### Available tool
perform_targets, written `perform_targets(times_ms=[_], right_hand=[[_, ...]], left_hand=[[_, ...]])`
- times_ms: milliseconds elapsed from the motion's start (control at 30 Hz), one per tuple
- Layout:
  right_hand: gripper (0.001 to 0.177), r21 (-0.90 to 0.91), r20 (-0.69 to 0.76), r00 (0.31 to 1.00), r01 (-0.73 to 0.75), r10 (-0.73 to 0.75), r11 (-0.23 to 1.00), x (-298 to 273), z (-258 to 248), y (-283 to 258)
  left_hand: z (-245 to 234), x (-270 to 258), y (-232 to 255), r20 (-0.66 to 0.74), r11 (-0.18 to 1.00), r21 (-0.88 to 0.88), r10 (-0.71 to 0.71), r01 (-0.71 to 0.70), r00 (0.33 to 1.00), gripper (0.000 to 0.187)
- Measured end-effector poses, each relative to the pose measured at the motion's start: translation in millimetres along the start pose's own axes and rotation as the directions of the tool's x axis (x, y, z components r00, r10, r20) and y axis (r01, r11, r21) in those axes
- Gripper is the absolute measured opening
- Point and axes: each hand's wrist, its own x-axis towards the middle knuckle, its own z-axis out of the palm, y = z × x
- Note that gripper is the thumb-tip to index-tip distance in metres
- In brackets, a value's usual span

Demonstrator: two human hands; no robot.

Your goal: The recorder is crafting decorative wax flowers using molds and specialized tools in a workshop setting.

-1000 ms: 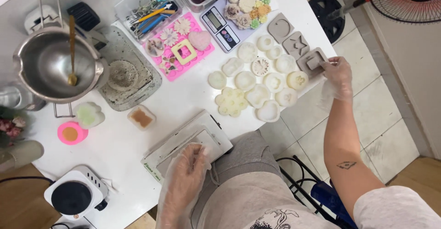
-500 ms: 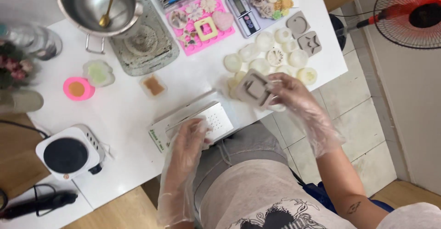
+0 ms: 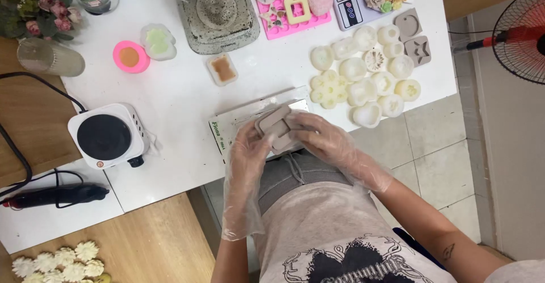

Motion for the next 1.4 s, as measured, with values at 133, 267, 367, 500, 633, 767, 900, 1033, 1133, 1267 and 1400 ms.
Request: perform_targets(times_ms=[133,267,367,500,633,767,900,1033,1133,1267,1400], right_hand=[[0.042,-0.025,0.104,0.992,0.071,-0.068,0.997,-4,6,10],[0.047,-0.031,0.155,0.986,0.071,-0.065,0.997,-6,4,8],[0.046,-0.036,0.162,0.983,0.09,-0.083,0.995,-1,4,12],[0.041,-0.045,0.196,0.976,0.107,-0.097,0.993,4,1,8],[0.041,-0.007,0.211,0.975,0.068,-0.065,0.998,16,-9,22],[0.042,-0.144,0.041,0.997,-0.059,0.065,0.988,36,-10,106],[0.076,-0.54,0.118,0.965,-0.134,0.233,0.831,91,-34,202],[0.095,-0.684,0.235,0.899,-0.117,0.369,0.72,132,-19,267],[0.104,-0.677,0.293,0.871,-0.102,0.394,0.729,154,-16,276],[0.103,-0.685,0.351,0.856,-0.041,0.379,0.727,163,-5,284],[0.099,-0.716,0.349,0.859,-0.013,0.374,0.698,165,6,295]], left_hand=[[2,-6,6,-0.051,0.97,0.222,0.117,-0.103,0.992,0.063],[1,-9,11,-0.034,0.874,0.47,0.157,-0.123,0.987,0.067],[5,-5,39,0.037,0.835,0.539,0.106,-0.109,0.994,0.084],[6,-7,44,0.195,0.62,0.739,0.18,-0.265,0.964,0.099],[10,-4,42,0.161,0.326,0.928,0.09,-0.182,0.983,0.095],[6,5,27,0.085,0.265,0.957,0.145,-0.121,0.986,0.098],[-1,14,12,0.196,0.158,0.955,0.307,-0.253,0.931,0.109],[-3,22,-4,0.205,0.154,0.951,0.336,-0.268,0.919,0.11],[-5,25,-7,0.174,0.312,0.905,0.348,-0.289,0.921,0.107],[-8,19,-14,0.143,0.346,0.9,0.338,-0.264,0.93,0.103],[-8,21,-19,0.126,0.344,0.906,0.338,-0.247,0.933,0.105]])
